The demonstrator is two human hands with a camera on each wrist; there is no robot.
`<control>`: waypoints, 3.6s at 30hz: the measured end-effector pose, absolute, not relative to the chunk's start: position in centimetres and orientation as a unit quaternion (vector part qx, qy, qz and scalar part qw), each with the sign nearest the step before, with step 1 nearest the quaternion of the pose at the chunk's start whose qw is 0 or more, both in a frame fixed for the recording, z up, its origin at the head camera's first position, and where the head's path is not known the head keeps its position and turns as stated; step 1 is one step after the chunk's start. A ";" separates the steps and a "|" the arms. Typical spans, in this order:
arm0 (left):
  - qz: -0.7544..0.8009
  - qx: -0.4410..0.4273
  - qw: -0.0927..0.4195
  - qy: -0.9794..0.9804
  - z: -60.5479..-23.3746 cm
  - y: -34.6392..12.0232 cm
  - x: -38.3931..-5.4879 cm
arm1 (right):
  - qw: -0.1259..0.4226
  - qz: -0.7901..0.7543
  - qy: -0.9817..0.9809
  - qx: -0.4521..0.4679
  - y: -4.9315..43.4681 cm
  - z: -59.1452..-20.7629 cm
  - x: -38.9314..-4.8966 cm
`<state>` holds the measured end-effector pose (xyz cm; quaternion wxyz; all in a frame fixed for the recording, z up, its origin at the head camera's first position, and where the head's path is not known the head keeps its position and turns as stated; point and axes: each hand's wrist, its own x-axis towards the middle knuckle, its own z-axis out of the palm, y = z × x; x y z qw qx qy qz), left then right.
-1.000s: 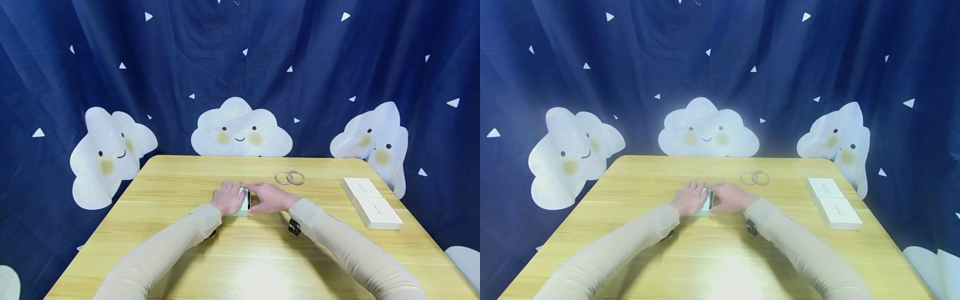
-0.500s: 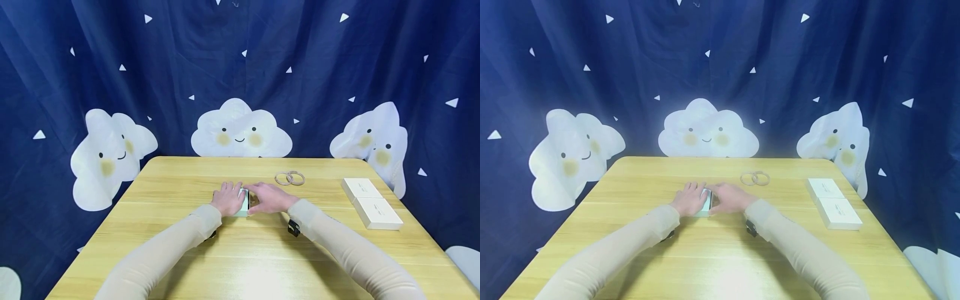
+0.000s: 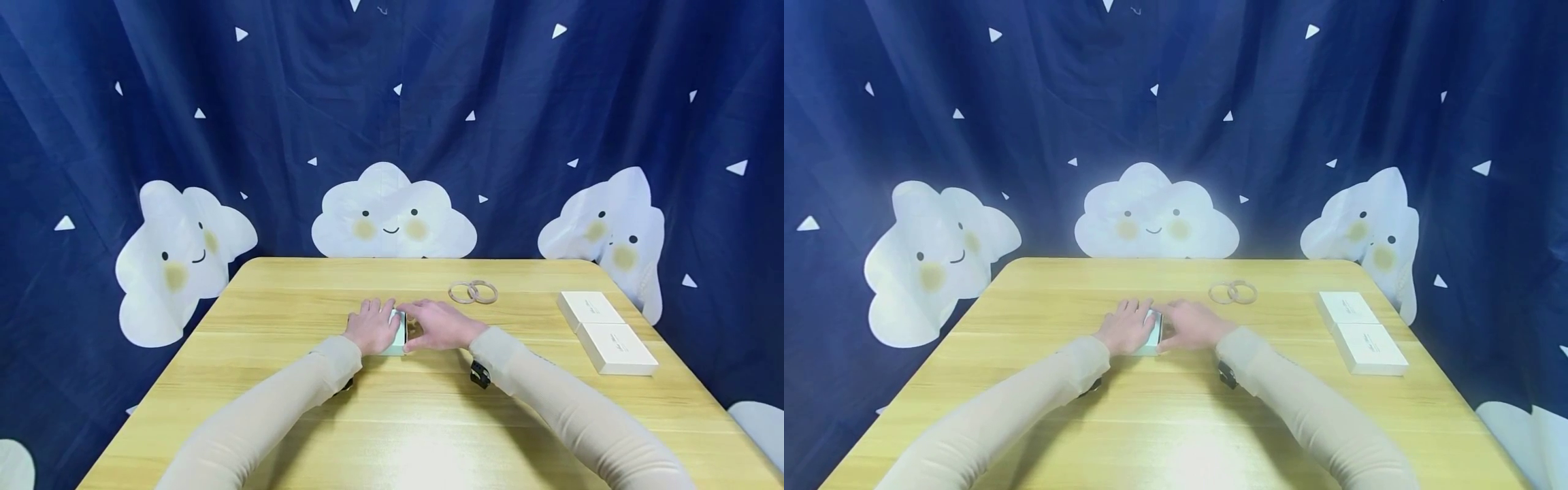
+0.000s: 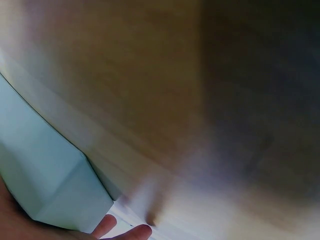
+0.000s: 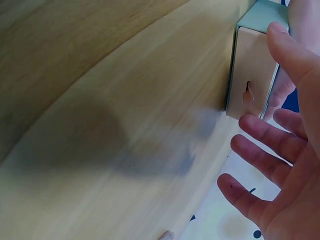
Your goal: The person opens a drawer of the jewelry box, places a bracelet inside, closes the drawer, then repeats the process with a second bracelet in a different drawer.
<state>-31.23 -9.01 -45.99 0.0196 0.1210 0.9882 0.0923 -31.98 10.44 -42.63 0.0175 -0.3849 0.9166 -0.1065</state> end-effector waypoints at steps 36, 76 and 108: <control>0.090 0.112 0.023 0.989 -46.1 -8.7 -31.8 | 0.008 -0.123 0.911 -0.393 10.4 -42.2 -31.5; 0.126 0.131 0.050 0.982 -46.0 -9.7 -31.6 | -0.007 -0.093 0.913 -0.398 11.6 -42.1 -30.7; 0.124 0.173 -0.023 0.977 -44.5 -10.5 -31.4 | -0.005 -0.110 0.914 -0.391 10.5 -42.7 -30.4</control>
